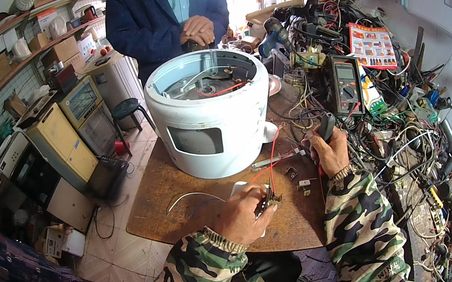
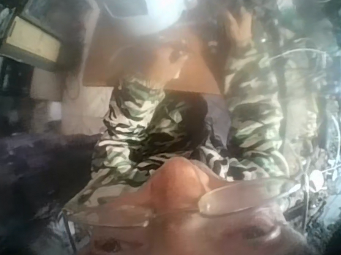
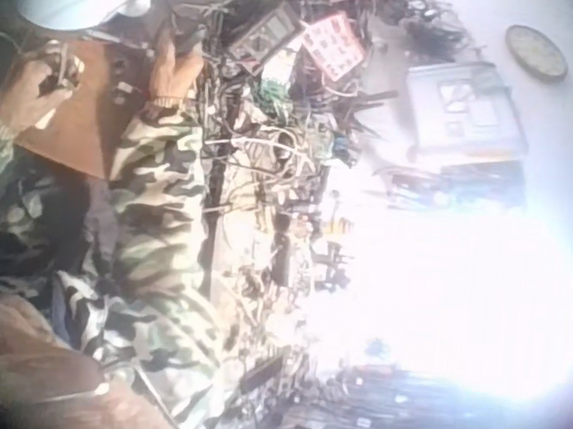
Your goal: The person solders wires to a small electronic component using a soldering iron and solder wire. They repeatedly heat the connection points and apply solder to secure the wires in place.
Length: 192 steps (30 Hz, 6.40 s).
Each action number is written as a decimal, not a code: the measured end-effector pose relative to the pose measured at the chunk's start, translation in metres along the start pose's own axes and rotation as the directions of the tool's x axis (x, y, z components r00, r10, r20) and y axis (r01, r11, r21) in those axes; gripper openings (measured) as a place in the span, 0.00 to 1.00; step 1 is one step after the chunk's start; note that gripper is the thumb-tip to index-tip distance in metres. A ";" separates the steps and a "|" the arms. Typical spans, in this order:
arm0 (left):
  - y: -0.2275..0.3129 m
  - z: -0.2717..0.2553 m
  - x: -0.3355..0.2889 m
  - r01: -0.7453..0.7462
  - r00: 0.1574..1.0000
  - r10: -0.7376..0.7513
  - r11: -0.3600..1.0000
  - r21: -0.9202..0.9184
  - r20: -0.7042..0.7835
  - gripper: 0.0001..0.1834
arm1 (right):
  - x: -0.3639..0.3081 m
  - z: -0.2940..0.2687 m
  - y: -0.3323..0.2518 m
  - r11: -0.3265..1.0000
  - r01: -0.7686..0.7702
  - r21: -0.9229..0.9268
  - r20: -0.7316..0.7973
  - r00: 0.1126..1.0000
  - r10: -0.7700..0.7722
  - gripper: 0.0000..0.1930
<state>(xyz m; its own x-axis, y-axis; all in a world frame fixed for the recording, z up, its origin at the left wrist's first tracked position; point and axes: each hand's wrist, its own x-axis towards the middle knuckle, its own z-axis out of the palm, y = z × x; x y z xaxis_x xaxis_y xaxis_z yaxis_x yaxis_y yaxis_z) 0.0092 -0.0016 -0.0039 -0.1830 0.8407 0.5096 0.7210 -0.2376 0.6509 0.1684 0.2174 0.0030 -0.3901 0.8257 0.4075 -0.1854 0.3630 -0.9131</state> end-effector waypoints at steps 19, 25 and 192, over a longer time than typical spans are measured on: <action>0.006 -0.002 0.001 0.044 0.999 -0.043 0.999 -0.027 0.023 0.14 | -0.002 0.001 -0.005 0.999 0.009 0.036 0.013 1.000 -0.010 0.06; -0.003 0.002 -0.004 0.050 0.999 -0.050 0.998 -0.047 0.013 0.14 | 0.000 0.001 -0.003 0.999 0.036 -0.012 0.014 0.999 -0.036 0.07; -0.003 0.003 -0.002 -0.007 0.998 0.005 0.999 -0.032 -0.070 0.12 | -0.005 -0.002 -0.022 0.978 -0.023 0.209 -0.006 1.000 0.024 0.11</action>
<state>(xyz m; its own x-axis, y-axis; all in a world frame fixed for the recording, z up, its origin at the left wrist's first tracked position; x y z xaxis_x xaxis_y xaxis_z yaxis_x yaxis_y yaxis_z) 0.0100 -0.0009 -0.0085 -0.2257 0.8037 0.5506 0.7008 -0.2587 0.6648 0.1764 0.2059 0.0211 -0.3894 0.8367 0.3851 -0.3611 0.2460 -0.8995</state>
